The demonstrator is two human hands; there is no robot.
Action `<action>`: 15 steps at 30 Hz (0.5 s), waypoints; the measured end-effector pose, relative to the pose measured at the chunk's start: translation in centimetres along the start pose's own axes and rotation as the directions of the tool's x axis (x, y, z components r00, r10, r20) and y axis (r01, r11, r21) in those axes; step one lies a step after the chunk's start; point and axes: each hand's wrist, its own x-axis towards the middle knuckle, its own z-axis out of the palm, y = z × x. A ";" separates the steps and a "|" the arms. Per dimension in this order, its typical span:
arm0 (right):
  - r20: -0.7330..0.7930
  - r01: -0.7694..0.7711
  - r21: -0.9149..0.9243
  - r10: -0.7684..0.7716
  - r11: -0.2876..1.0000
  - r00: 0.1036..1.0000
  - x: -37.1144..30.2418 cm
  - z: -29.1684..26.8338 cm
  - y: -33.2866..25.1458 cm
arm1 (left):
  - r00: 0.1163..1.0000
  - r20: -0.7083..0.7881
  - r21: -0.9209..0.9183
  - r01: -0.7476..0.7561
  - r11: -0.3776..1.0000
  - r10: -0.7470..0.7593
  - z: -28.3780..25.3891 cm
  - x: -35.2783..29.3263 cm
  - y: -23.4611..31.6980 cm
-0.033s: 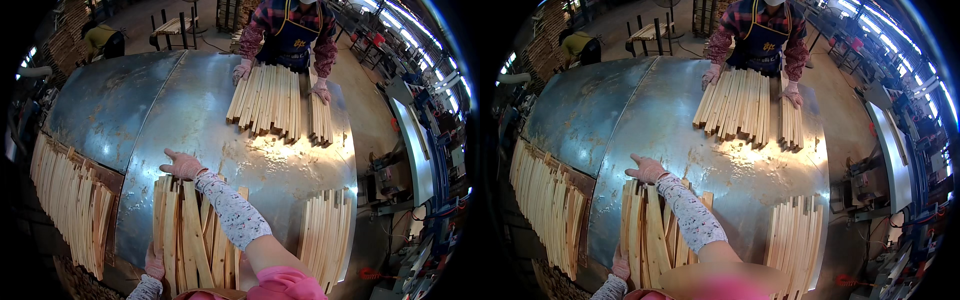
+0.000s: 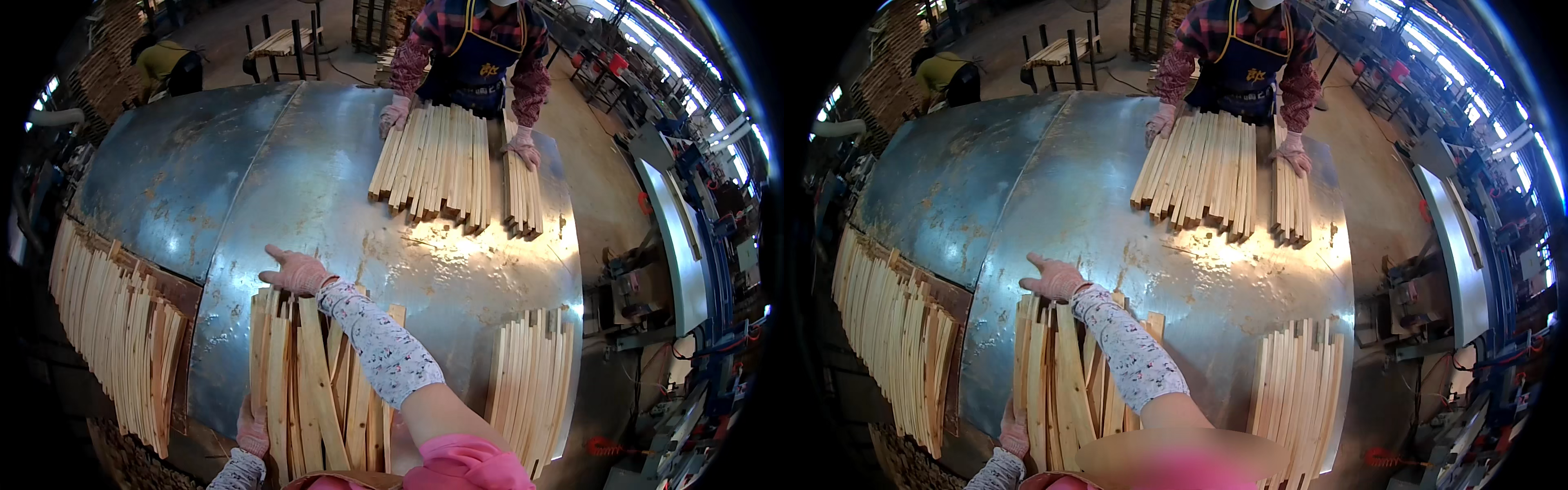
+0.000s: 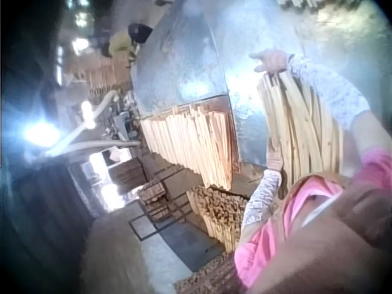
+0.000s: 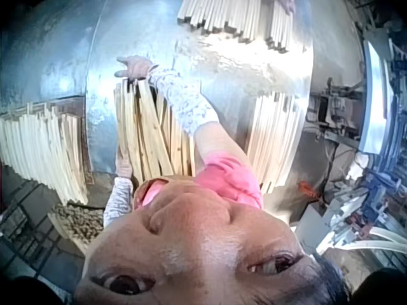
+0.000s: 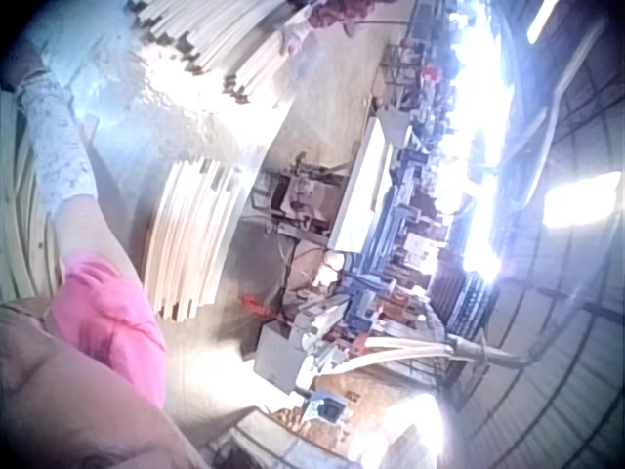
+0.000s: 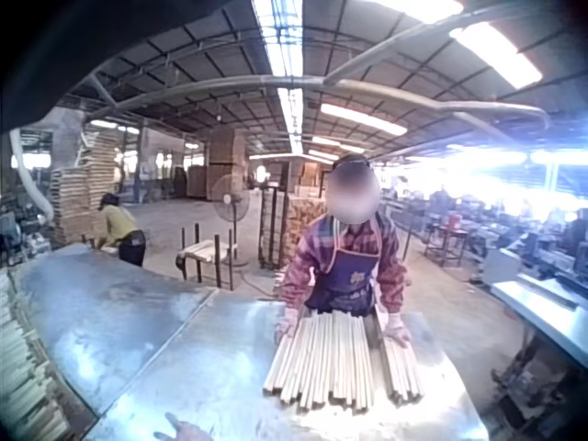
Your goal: The person repeatedly picks up thin wooden planks from a pile and arranges them into neat stacks on a large metal table. They handle the planks one at a time or in small groups, aligning them vertically and occasionally adjusting the stacks.
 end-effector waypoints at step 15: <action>0.089 -0.009 -0.068 0.015 0.998 0.996 -1.3 -0.3 0.0 | 0.999 -0.036 0.131 0.009 0.991 -0.004 -0.2 -0.2 1.3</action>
